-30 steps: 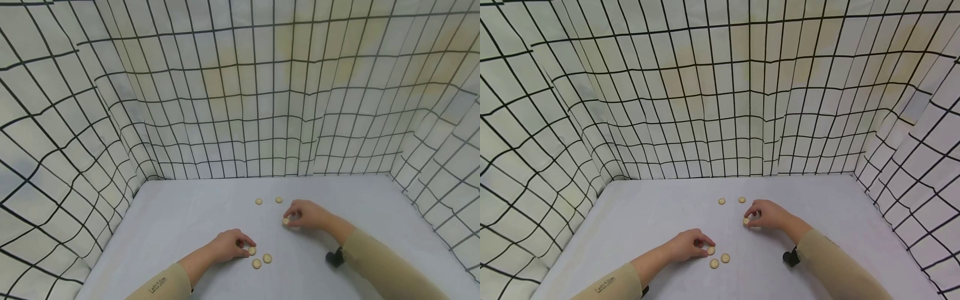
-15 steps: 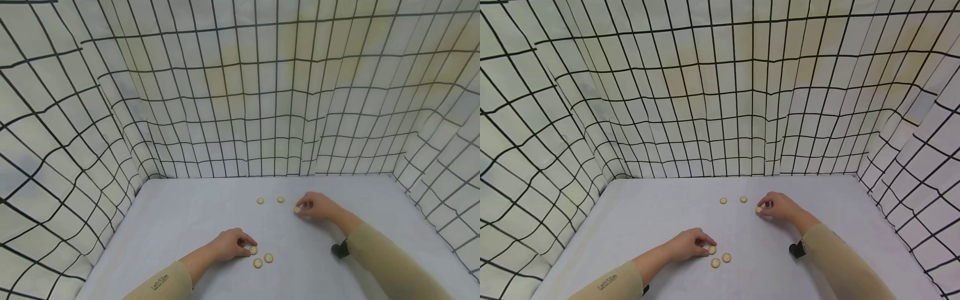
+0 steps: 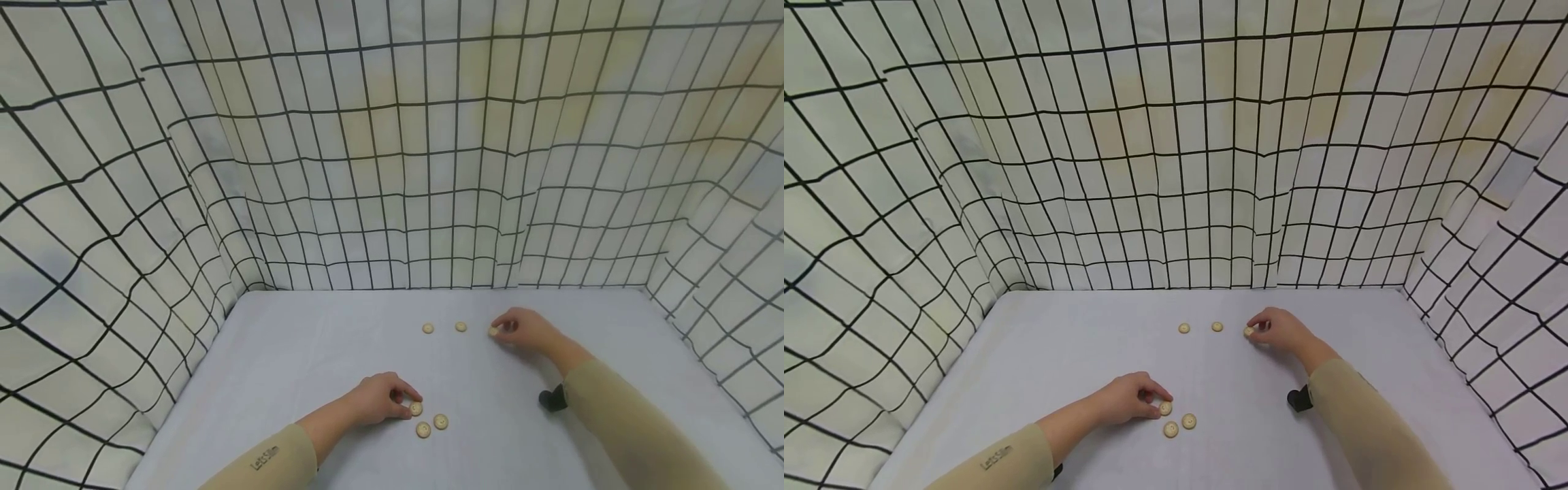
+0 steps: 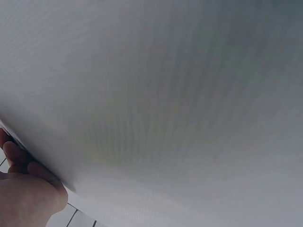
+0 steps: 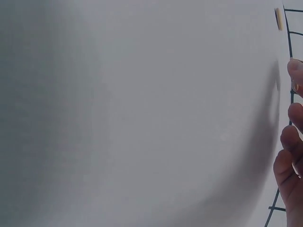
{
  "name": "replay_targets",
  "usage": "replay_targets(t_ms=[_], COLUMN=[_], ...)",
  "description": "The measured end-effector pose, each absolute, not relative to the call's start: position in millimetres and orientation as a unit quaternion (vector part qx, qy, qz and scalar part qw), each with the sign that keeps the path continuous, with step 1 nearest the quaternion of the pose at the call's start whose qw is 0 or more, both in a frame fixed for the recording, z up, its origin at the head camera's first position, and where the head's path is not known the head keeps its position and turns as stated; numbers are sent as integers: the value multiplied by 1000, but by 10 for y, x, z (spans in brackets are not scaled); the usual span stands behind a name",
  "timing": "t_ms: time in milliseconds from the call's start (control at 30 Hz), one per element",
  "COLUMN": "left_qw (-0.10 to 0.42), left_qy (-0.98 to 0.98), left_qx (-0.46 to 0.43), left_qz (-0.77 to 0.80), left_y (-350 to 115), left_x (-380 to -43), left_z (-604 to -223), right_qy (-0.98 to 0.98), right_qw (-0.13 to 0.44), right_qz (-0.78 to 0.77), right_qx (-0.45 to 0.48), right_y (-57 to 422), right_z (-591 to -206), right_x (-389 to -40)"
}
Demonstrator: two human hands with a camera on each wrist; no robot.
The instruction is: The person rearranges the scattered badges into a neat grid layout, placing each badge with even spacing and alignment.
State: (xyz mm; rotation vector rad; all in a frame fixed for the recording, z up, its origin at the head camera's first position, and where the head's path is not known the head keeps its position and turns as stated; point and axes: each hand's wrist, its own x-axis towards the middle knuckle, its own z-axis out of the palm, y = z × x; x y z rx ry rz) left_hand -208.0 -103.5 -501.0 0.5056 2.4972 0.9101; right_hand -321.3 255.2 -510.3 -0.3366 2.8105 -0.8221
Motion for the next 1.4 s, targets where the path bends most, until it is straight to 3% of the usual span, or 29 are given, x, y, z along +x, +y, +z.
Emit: replay_targets(t_ms=[1400], left_qw=[213], left_qy=[901], left_qx=[176], left_qz=[336], left_y=[-1027], left_x=[-2082], left_z=[-5032], right_qy=[946], right_qw=[109], right_qz=[-299], right_qx=[-61], right_y=[2611], right_z=[-5141], right_x=[-3266])
